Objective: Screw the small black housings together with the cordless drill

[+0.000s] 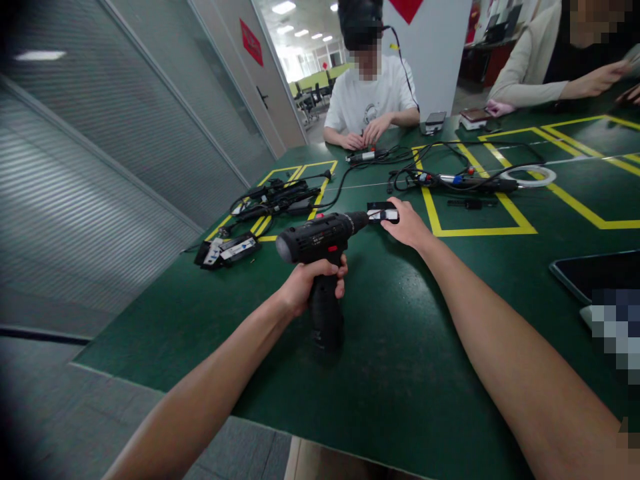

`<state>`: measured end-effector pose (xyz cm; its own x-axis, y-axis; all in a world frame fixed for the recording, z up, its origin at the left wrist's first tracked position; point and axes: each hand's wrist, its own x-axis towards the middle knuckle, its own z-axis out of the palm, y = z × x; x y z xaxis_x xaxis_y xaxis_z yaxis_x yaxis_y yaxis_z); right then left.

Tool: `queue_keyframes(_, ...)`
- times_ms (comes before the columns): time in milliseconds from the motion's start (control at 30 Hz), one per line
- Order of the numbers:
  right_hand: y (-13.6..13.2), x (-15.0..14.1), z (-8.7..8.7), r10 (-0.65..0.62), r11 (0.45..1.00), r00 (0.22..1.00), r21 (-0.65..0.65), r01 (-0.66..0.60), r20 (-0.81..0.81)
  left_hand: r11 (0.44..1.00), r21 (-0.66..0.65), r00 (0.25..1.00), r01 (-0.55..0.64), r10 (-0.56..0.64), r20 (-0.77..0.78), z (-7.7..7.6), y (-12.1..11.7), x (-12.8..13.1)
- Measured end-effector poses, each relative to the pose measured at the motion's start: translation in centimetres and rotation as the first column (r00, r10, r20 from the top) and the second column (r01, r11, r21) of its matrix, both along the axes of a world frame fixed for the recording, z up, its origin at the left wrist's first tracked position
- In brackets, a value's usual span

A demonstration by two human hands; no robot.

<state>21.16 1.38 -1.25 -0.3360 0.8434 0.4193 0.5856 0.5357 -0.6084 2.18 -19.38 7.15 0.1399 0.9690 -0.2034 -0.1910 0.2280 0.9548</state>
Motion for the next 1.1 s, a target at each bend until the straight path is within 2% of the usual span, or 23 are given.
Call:
queue_keyframes(567,0.04,-0.1,-0.06,0.002,0.999,1.0,-0.054,-0.003,-0.006,1.0,0.004,1.0,0.013,-0.013,0.001,0.11,0.03,-0.04)
queue_keyframes(1100,-0.15,-0.1,0.08,0.0,0.999,1.0,-0.048,-0.001,-0.009,1.0,-0.009,1.0,0.003,-0.003,-0.007,0.17,-0.03,0.05)
